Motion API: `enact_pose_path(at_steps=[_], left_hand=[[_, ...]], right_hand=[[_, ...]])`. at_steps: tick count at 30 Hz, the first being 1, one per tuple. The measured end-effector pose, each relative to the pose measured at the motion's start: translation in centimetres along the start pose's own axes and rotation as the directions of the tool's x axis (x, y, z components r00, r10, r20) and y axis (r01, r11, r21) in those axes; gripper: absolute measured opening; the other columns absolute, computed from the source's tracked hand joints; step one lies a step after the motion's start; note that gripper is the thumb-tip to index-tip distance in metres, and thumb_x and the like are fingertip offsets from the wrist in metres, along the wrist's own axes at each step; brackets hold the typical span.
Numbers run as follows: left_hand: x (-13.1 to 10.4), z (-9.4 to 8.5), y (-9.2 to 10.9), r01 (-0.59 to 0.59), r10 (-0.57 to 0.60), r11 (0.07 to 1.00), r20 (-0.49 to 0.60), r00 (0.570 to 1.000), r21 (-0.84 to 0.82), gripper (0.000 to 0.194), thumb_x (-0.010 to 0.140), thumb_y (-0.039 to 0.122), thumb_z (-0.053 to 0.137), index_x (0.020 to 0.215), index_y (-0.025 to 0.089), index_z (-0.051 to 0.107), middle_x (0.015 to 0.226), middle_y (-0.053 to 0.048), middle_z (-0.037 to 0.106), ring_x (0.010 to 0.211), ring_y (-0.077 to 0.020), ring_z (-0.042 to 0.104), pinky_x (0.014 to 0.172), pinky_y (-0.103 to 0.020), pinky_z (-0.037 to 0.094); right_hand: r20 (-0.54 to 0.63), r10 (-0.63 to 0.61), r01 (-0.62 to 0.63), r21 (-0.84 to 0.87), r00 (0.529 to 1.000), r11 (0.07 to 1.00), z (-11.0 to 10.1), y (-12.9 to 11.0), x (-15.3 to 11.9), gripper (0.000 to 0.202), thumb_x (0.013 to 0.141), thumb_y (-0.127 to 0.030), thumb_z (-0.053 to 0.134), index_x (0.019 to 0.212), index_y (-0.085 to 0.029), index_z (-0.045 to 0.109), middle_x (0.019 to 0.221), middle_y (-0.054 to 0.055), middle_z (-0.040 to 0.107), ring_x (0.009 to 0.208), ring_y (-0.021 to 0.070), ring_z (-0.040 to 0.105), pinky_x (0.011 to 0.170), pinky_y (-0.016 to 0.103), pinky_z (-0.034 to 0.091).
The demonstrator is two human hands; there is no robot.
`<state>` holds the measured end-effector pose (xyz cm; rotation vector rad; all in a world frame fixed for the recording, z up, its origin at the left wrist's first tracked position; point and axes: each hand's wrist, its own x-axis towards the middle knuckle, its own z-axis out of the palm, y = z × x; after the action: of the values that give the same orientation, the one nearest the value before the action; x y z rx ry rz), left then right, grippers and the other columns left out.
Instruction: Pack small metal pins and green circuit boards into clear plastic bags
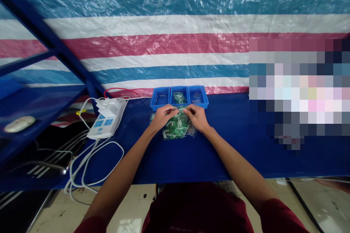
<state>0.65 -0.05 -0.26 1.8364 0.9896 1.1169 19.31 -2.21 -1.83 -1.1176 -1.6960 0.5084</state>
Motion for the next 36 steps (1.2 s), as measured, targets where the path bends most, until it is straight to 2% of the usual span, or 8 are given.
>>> enact_pose_path(at_steps=[5, 8, 13, 17, 20, 24, 28, 36], left_hand=[[1.2, -0.3, 0.2, -0.082, 0.121, 0.979, -0.208, 0.97, 0.187, 0.026, 0.082, 0.042, 0.062, 0.077, 0.017, 0.067, 0.076, -0.002, 0.064, 0.068, -0.015, 0.056, 0.067, -0.026, 0.045], [2.9, -0.4, 0.2, -0.138, 0.249, 0.926, -0.293, 0.923, 0.351, 0.025, 0.086, 0.042, 0.059, 0.085, 0.019, 0.07, 0.088, -0.005, 0.067, 0.08, -0.0188, 0.059, 0.08, -0.03, 0.045], [4.7, 0.0, -0.3, -0.173, 0.27, 0.79, -0.08, 0.96, 0.589, 0.029, 0.083, 0.044, 0.063, 0.096, 0.019, 0.071, 0.099, -0.011, 0.067, 0.098, -0.0279, 0.057, 0.092, -0.038, 0.038], [3.3, 0.0, -0.5, -0.156, 0.235, 0.757, -0.042, 0.971, 0.634, 0.026, 0.086, 0.041, 0.059, 0.094, 0.019, 0.07, 0.096, -0.01, 0.068, 0.098, -0.0287, 0.057, 0.092, -0.04, 0.036], [1.7, -0.6, -0.2, -0.2, 0.225, 0.778, 0.032, 0.974, 0.596, 0.022, 0.09, 0.035, 0.053, 0.092, 0.02, 0.07, 0.095, -0.008, 0.07, 0.095, -0.0253, 0.06, 0.089, -0.038, 0.038], [0.4, -1.3, 0.3, -0.226, 0.297, 0.796, -0.036, 0.954, 0.562, 0.025, 0.091, 0.034, 0.049, 0.09, 0.021, 0.07, 0.094, -0.007, 0.071, 0.091, -0.0227, 0.062, 0.087, -0.035, 0.041], [-0.1, -1.3, 0.0, -0.197, 0.265, 0.849, -0.073, 0.961, 0.491, 0.026, 0.09, 0.036, 0.051, 0.09, 0.02, 0.071, 0.088, -0.007, 0.072, 0.083, -0.0211, 0.065, 0.082, -0.032, 0.046], [-0.5, -0.5, -0.8, -0.222, 0.239, 0.859, 0.023, 0.971, 0.462, 0.028, 0.091, 0.037, 0.049, 0.097, 0.02, 0.07, 0.094, -0.008, 0.072, 0.087, -0.0206, 0.065, 0.077, -0.03, 0.049]], right_hand=[[-0.081, 0.086, -0.085, 0.021, 0.993, 0.996, -0.1, -0.2, -0.1, 0.035, 0.093, -0.045, 0.042, 0.098, -0.019, 0.066, 0.065, -0.001, 0.06, 0.058, 0.0144, 0.054, 0.061, 0.026, 0.041], [-0.092, 0.069, -0.071, -0.011, 0.993, 0.997, -0.1, -0.2, -0.1, 0.035, 0.094, -0.042, 0.04, 0.099, -0.019, 0.066, 0.07, 0.002, 0.064, 0.061, 0.0159, 0.058, 0.064, 0.027, 0.043], [-0.049, 0.036, -0.04, -0.084, 0.998, 0.996, -0.1, -0.2, 0.0, 0.032, 0.094, -0.038, 0.041, 0.093, -0.019, 0.068, 0.073, 0.003, 0.068, 0.065, 0.0172, 0.061, 0.065, 0.027, 0.044], [0.055, 0.103, -0.088, -0.221, 0.993, 0.971, -0.5, -0.4, 0.3, 0.027, 0.09, -0.037, 0.049, 0.081, -0.021, 0.068, 0.065, 0.001, 0.065, 0.059, 0.0156, 0.058, 0.06, 0.027, 0.04], [0.196, 0.228, -0.137, -0.393, 0.954, 0.909, -0.7, -0.5, 0.3, 0.035, 0.081, -0.05, 0.06, 0.061, -0.021, 0.064, 0.056, 0.002, 0.061, 0.056, 0.0163, 0.056, 0.055, 0.026, 0.037], [0.256, 0.272, -0.102, -0.526, 0.927, 0.844, -0.6, -0.3, 0.2, 0.045, 0.068, -0.059, 0.07, 0.049, -0.021, 0.058, 0.05, 0.006, 0.057, 0.054, 0.0201, 0.057, 0.051, 0.029, 0.038], [0.261, 0.231, -0.068, -0.512, 0.937, 0.856, -0.2, 0.0, 0.1, 0.035, 0.068, -0.047, 0.076, 0.05, -0.021, 0.06, 0.051, 0.006, 0.059, 0.055, 0.0195, 0.058, 0.051, 0.028, 0.039], [0.213, 0.221, -0.144, -0.326, 0.952, 0.934, -0.7, -0.5, 0.5, 0.018, 0.081, -0.026, 0.061, 0.064, -0.021, 0.063, 0.06, 0.0, 0.063, 0.056, 0.0149, 0.055, 0.057, 0.026, 0.036]])
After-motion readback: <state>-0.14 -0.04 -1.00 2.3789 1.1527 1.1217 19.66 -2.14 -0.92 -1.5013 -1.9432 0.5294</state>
